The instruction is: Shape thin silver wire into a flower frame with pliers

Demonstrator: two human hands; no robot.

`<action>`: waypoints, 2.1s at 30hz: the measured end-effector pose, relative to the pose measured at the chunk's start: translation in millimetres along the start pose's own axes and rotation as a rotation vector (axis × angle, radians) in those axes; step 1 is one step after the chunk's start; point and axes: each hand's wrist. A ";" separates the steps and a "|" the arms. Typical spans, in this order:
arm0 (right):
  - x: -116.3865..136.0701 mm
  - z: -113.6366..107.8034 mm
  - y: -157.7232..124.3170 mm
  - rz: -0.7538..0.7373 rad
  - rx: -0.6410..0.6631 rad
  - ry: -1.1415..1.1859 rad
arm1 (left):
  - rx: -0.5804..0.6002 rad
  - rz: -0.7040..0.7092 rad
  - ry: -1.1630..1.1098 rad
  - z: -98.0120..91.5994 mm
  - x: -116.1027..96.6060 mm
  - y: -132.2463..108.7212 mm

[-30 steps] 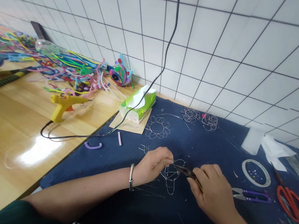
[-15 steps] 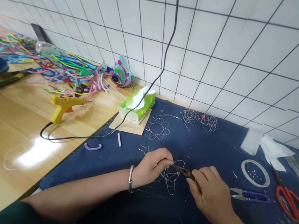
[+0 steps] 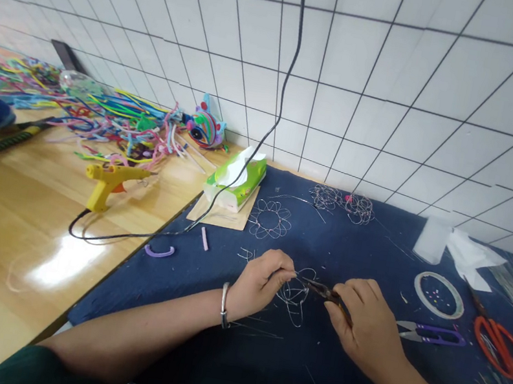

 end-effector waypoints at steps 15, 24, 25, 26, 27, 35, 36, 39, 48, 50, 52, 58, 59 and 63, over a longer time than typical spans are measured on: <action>2.9 1.4 -1.8 -0.021 -0.020 -0.028 | 0.056 0.083 -0.020 0.5 3.6 -1.4; 2.9 -0.1 -1.6 -0.044 -0.014 -0.014 | 0.089 0.114 -0.005 -1.3 2.7 0.6; 3.2 -0.2 -1.6 -0.043 -0.008 -0.012 | 0.092 0.115 -0.008 -1.2 2.9 0.5; 3.5 -0.3 -1.6 -0.041 0.000 -0.010 | 0.094 0.117 -0.012 -1.1 3.1 0.2; 3.8 -0.3 -1.5 -0.037 0.011 -0.008 | 0.096 0.121 -0.016 -1.1 3.2 -0.1; 4.7 0.6 -2.2 -0.018 0.000 -0.041 | 0.112 0.098 0.006 -5.3 -1.8 4.8; 4.7 0.7 -2.3 -0.018 -0.012 -0.047 | 0.116 0.097 0.019 -6.2 -2.6 6.5; 4.9 1.5 -2.7 -0.002 -0.034 -0.063 | 0.117 0.107 0.069 -7.9 -4.0 10.4; 7.9 8.9 -6.1 0.053 -0.027 -0.056 | 0.042 -0.102 0.024 2.7 -4.4 1.8; 8.5 9.2 -5.1 0.053 -0.035 -0.065 | 0.042 -0.130 -0.006 4.8 -4.1 0.6; 7.8 8.3 -2.9 0.046 -0.040 -0.073 | 0.039 -0.155 -0.034 5.2 -2.7 0.9; -5.0 3.7 12.3 0.024 -0.099 0.004 | -0.063 -0.169 -0.071 -0.8 6.0 7.5; -6.9 3.4 16.3 0.034 -0.113 0.041 | -0.078 -0.154 -0.075 -2.1 6.9 8.6; -7.3 3.0 32.9 0.042 -0.107 0.186 | -0.105 -0.080 -0.085 -5.1 6.8 10.9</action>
Point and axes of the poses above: each hand's wrist, its own y-axis towards the middle knuckle, its own z-axis out of the palm, x = y × z, and after that the axes turned 6 degrees about -x, right-handed
